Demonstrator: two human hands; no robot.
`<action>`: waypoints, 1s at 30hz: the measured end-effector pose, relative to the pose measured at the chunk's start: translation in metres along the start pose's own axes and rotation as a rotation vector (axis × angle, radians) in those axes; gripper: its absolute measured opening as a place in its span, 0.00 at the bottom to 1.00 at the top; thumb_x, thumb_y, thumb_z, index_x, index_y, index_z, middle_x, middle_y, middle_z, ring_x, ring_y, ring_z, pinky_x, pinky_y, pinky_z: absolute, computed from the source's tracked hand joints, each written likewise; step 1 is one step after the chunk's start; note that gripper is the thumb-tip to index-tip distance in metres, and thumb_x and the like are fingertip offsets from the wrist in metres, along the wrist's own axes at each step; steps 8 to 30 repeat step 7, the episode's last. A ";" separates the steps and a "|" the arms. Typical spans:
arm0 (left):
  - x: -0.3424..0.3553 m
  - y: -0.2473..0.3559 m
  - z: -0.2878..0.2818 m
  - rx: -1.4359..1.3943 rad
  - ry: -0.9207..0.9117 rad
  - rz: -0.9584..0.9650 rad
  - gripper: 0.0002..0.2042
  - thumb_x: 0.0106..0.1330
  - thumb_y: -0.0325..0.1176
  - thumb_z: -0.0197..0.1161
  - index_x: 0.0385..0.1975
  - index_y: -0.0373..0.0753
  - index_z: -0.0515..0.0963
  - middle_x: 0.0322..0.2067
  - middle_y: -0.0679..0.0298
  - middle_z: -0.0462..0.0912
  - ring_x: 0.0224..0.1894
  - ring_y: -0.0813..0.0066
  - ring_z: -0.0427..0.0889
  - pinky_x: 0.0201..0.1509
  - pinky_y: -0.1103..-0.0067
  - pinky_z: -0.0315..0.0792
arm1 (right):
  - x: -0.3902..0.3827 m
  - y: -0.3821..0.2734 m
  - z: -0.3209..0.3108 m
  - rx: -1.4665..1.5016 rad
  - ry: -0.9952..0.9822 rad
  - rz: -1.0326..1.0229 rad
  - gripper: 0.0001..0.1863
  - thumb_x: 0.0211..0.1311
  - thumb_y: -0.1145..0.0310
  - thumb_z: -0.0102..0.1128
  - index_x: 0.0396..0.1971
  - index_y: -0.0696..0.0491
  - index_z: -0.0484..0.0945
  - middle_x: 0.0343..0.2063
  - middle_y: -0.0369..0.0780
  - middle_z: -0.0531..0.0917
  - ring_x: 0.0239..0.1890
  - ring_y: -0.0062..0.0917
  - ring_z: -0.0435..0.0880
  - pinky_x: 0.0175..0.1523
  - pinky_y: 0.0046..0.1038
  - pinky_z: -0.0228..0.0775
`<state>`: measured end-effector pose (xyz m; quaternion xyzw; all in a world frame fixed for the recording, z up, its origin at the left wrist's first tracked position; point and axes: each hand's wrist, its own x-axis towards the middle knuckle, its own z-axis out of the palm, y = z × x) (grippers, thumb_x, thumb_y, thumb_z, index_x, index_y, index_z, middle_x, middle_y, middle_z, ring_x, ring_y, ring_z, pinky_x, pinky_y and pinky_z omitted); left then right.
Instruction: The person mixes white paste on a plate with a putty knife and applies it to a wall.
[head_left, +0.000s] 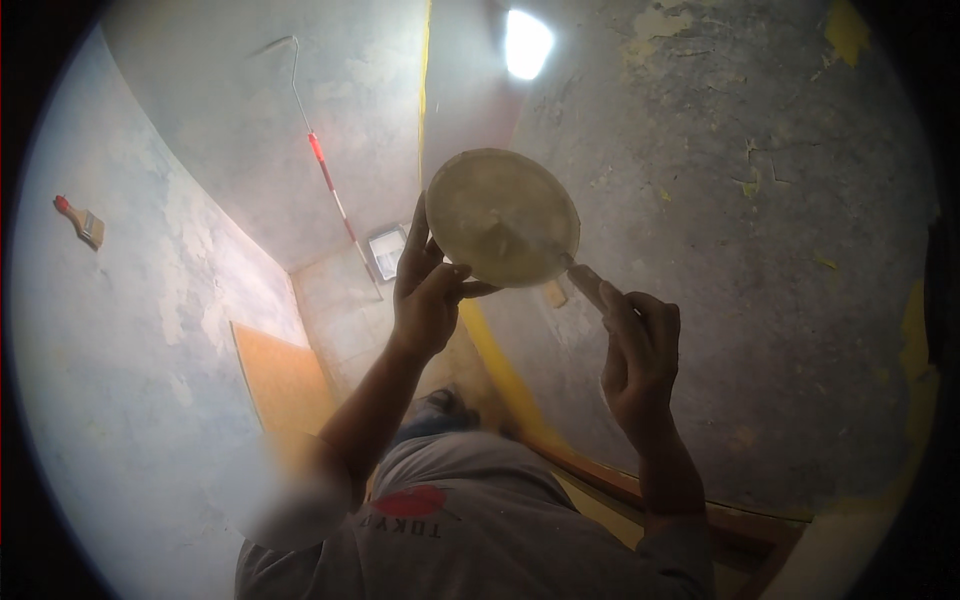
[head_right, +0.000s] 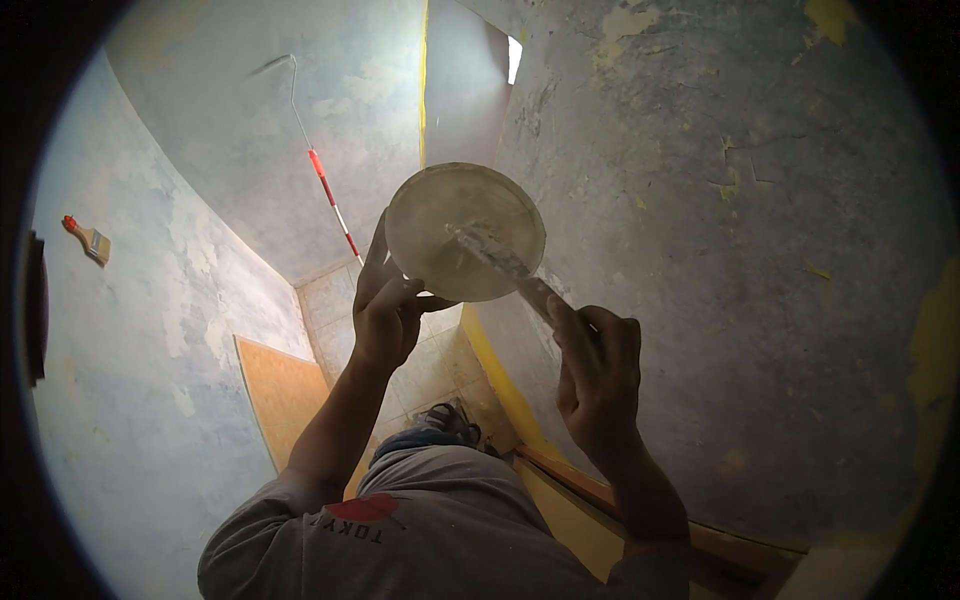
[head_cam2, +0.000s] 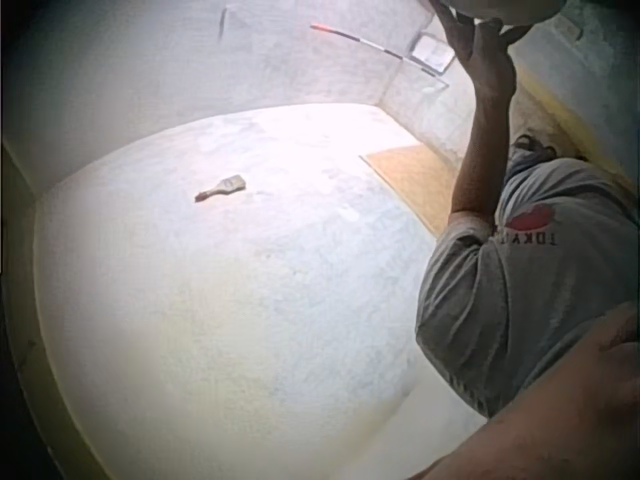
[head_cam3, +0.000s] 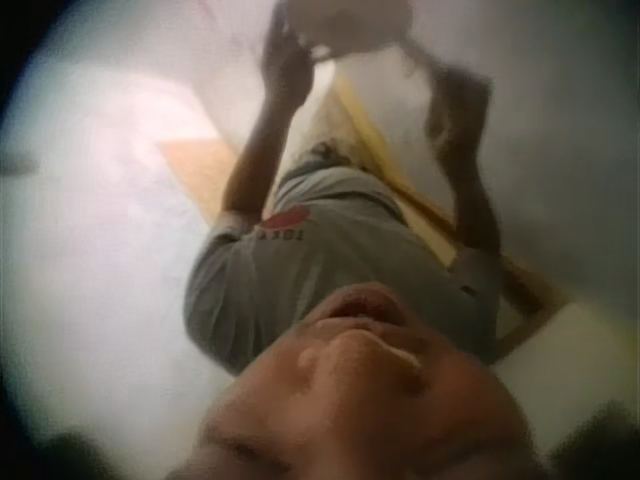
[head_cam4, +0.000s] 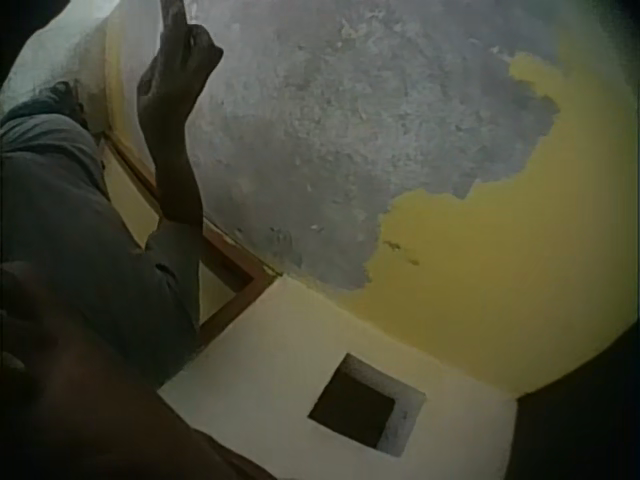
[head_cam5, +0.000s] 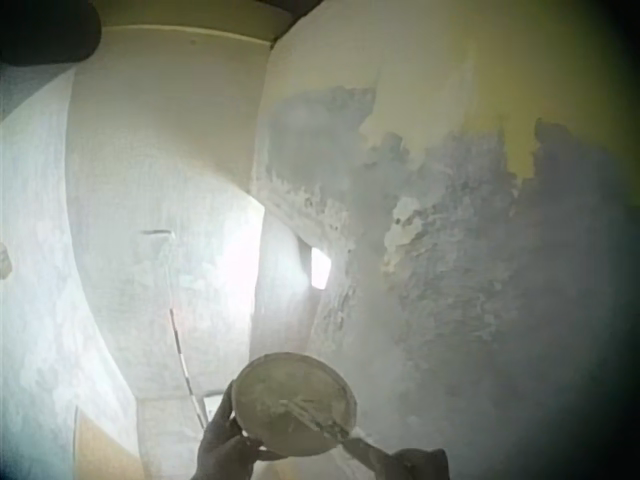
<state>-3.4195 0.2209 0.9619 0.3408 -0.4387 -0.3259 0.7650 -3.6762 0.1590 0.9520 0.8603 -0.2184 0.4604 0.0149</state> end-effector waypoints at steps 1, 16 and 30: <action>-0.001 0.001 0.001 0.010 -0.002 0.007 0.46 0.61 0.27 0.53 0.84 0.37 0.44 0.73 0.42 0.68 0.66 0.49 0.82 0.54 0.60 0.92 | 0.003 -0.001 0.002 0.033 0.038 0.006 0.31 0.63 0.83 0.64 0.68 0.51 0.80 0.47 0.44 0.78 0.44 0.34 0.75 0.48 0.35 0.74; -0.004 -0.006 0.005 -0.058 0.012 -0.014 0.48 0.60 0.25 0.53 0.85 0.39 0.41 0.75 0.44 0.65 0.71 0.47 0.78 0.54 0.60 0.92 | -0.009 -0.012 -0.004 -0.132 -0.133 -0.076 0.32 0.68 0.78 0.64 0.72 0.45 0.78 0.53 0.45 0.78 0.47 0.34 0.75 0.53 0.40 0.74; -0.004 -0.006 0.005 -0.058 0.012 -0.014 0.48 0.60 0.25 0.53 0.85 0.39 0.41 0.75 0.44 0.65 0.71 0.47 0.78 0.54 0.60 0.92 | -0.009 -0.012 -0.004 -0.132 -0.133 -0.076 0.32 0.68 0.78 0.64 0.72 0.45 0.78 0.53 0.45 0.78 0.47 0.34 0.75 0.53 0.40 0.74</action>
